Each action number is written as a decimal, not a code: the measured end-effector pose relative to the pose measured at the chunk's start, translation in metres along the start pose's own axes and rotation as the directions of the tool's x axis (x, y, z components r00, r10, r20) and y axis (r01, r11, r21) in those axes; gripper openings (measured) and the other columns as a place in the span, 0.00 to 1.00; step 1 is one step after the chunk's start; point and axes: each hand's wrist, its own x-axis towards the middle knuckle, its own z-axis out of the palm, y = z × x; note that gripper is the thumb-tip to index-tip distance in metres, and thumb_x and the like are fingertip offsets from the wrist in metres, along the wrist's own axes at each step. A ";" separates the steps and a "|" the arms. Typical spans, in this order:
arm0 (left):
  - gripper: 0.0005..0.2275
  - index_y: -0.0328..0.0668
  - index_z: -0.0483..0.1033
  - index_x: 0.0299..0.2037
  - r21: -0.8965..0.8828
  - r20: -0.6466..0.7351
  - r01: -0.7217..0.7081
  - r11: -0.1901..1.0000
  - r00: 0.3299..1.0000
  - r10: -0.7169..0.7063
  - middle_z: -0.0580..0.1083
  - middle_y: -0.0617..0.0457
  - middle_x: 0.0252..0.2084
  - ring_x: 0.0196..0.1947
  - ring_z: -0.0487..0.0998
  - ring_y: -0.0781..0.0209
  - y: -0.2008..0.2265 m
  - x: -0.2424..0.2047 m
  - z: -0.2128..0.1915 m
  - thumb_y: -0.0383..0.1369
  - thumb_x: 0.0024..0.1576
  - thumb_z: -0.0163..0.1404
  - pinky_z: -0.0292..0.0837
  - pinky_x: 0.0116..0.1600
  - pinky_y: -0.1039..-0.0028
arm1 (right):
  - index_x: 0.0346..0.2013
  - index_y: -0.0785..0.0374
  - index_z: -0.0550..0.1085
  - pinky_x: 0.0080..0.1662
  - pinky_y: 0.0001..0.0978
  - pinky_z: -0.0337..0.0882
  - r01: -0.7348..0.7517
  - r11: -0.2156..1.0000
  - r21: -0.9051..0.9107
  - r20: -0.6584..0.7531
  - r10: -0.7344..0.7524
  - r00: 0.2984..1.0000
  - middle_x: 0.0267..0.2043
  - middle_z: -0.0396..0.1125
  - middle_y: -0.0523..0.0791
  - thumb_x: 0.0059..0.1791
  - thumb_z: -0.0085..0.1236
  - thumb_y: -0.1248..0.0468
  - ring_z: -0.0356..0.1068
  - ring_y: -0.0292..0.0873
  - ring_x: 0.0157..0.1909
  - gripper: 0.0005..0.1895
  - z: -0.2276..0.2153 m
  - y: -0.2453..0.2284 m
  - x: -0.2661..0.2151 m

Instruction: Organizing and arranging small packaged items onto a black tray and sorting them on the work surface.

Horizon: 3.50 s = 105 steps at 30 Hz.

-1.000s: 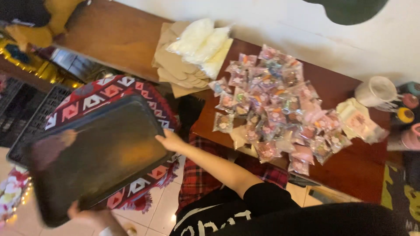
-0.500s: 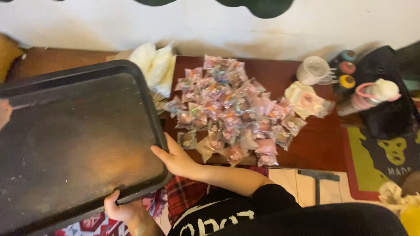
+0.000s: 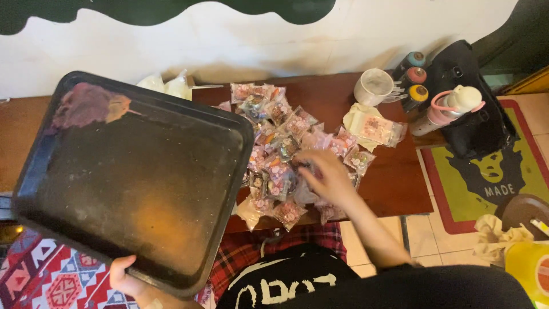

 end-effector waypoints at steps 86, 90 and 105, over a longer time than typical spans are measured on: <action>0.18 0.32 0.73 0.50 -0.033 0.309 0.080 0.996 0.949 -0.066 0.73 0.43 0.47 0.47 0.75 0.49 -0.086 -0.034 0.029 0.32 0.49 0.46 0.71 0.55 0.63 | 0.50 0.59 0.68 0.47 0.34 0.77 -0.115 0.853 0.510 0.122 0.060 0.991 0.48 0.72 0.46 0.50 0.62 0.66 0.75 0.43 0.46 0.15 -0.031 0.007 0.059; 0.16 0.31 0.73 0.47 0.000 0.286 0.088 0.996 0.954 -0.085 0.73 0.43 0.43 0.43 0.76 0.48 -0.106 -0.029 0.009 0.31 0.49 0.46 0.72 0.51 0.62 | 0.56 0.58 0.63 0.35 0.28 0.78 -0.031 0.819 0.573 0.235 -0.128 0.964 0.50 0.66 0.40 0.50 0.56 0.66 0.79 0.35 0.38 0.21 -0.002 -0.049 0.085; 0.15 0.29 0.73 0.46 -0.058 0.243 0.112 0.992 0.965 -0.095 0.74 0.42 0.44 0.44 0.76 0.46 -0.094 -0.046 0.015 0.30 0.50 0.46 0.72 0.53 0.61 | 0.61 0.54 0.68 0.70 0.50 0.64 0.534 0.819 -0.208 0.036 -0.540 0.841 0.66 0.65 0.49 0.54 0.56 0.53 0.64 0.51 0.69 0.22 0.029 -0.036 0.079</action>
